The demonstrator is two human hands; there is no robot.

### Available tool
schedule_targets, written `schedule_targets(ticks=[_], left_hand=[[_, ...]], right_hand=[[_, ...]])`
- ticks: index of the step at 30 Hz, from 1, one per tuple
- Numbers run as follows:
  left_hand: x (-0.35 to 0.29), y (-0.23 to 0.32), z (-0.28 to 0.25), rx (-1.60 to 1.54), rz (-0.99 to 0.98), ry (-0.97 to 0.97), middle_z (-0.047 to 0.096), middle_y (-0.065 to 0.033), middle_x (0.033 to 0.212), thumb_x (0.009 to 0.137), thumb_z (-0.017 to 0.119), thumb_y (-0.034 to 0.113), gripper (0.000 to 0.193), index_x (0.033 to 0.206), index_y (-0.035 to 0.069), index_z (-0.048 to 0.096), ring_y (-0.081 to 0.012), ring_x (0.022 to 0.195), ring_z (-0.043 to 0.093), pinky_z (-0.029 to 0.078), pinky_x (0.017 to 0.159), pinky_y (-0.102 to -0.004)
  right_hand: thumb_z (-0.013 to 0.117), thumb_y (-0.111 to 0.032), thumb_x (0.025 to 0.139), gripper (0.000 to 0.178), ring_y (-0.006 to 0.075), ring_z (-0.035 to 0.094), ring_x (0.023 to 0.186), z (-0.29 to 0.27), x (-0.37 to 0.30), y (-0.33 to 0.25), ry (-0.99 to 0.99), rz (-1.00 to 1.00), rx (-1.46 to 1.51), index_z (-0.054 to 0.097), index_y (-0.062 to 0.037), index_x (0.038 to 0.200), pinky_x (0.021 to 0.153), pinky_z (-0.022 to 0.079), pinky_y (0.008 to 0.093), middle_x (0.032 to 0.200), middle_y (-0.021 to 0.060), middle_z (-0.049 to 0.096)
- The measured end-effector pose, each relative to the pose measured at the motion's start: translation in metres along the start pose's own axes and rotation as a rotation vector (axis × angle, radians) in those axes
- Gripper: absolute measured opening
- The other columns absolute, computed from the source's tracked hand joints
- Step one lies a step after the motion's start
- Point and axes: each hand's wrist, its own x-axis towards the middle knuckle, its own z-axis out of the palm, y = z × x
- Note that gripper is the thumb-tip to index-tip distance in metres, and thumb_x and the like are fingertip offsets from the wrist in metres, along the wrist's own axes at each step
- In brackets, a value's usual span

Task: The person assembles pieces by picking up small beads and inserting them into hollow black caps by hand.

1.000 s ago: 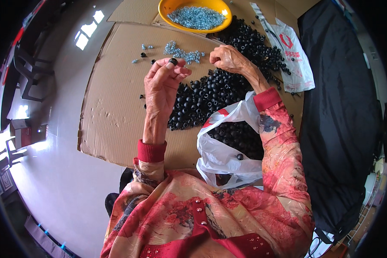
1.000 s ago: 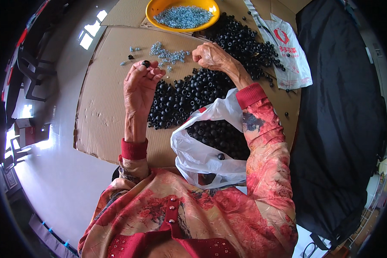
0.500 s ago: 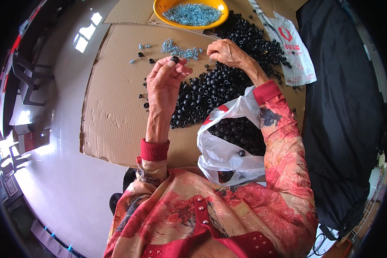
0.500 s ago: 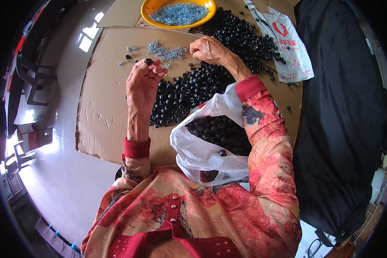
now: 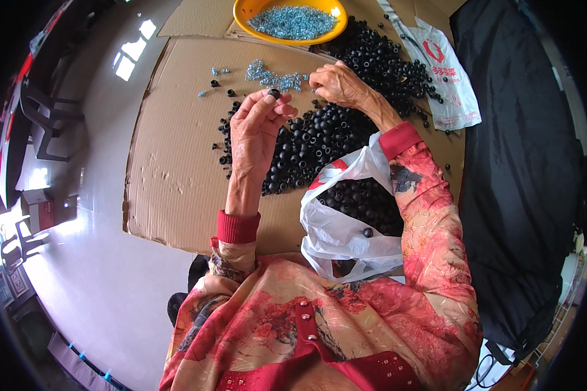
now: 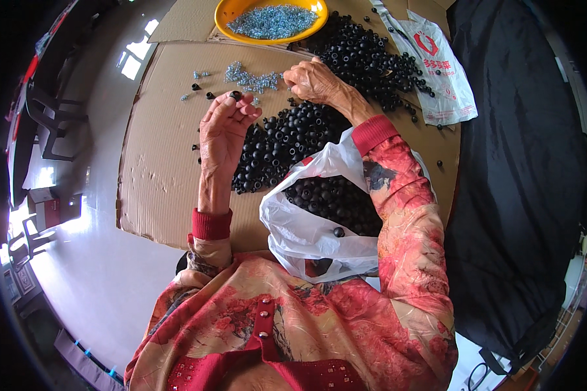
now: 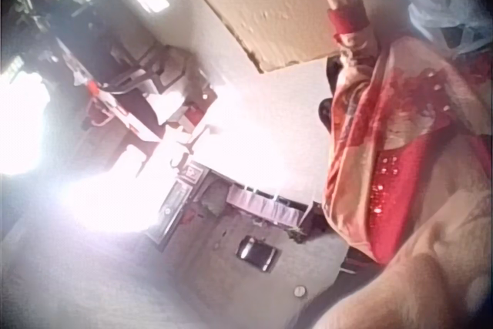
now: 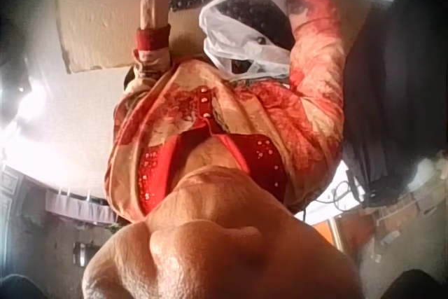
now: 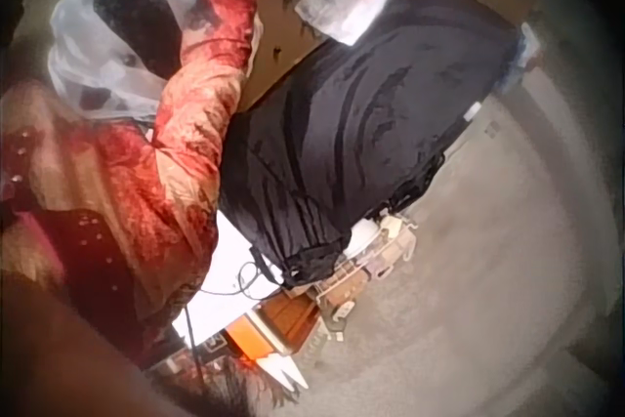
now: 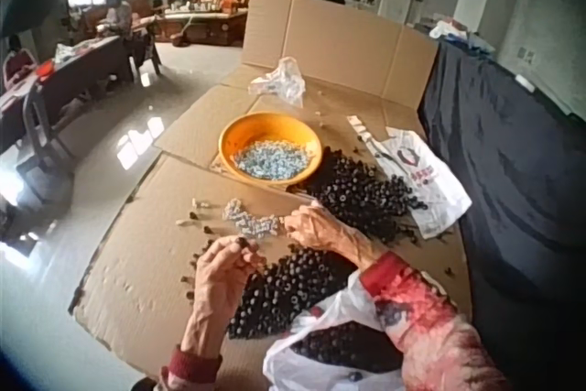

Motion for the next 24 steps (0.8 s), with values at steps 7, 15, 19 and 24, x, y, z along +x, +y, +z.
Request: schedule_targets(ticks=[7, 15, 19, 24], left_hand=[[0.0, -0.005, 0.0, -0.099, -0.053, -0.044, 0.062, -0.0151, 0.092, 0.086, 0.054, 0.009, 0.012, 0.094, 0.001, 0.056, -0.0177, 0.077, 0.061, 0.05, 0.08, -0.0366], [-0.003, -0.003, 0.001, 0.026, -0.032, -0.077, 0.062, -0.014, 0.092, 0.085, 0.056, 0.009, 0.013, 0.095, 0.0, 0.056, -0.0172, 0.079, 0.061, 0.05, 0.079, -0.037], [-0.005, -0.002, 0.008, 0.232, 0.032, -0.08, 0.063, -0.0101, 0.087, 0.084, 0.058, 0.009, 0.016, 0.096, -0.001, 0.058, -0.0155, 0.077, 0.061, 0.051, 0.078, -0.0348], [-0.011, 0.003, 0.017, 0.494, 0.055, -0.026, 0.064, -0.0086, 0.082, 0.083, 0.06, 0.008, 0.014, 0.093, -0.002, 0.06, -0.0146, 0.075, 0.061, 0.05, 0.075, -0.0293]], right_hand=[[0.054, -0.007, 0.072, 0.008, 0.0207, 0.059, 0.063, -0.01, 0.003, -0.004, -0.006, 0.028, 0.134, 0.059, -0.0016, 0.075, 0.062, 0.046, 0.0334, 0.065, 0.0085, 0.059], [0.063, -0.011, 0.071, 0.011, 0.0105, 0.058, 0.057, -0.078, 0.007, -0.079, 0.173, 0.047, 0.526, 0.058, -0.0013, 0.071, 0.055, 0.048, 0.025, 0.062, 0.0056, 0.061], [0.059, -0.01, 0.071, 0.011, 0.0179, 0.058, 0.052, -0.09, 0.009, -0.093, 0.108, -0.077, 0.363, 0.055, 0.0002, 0.067, 0.052, 0.046, 0.0303, 0.06, 0.011, 0.059], [0.057, -0.008, 0.072, 0.011, 0.0243, 0.058, 0.051, -0.09, 0.009, -0.098, 0.109, -0.234, 0.112, 0.054, 0.0006, 0.065, 0.051, 0.045, 0.0348, 0.058, 0.0127, 0.058]])
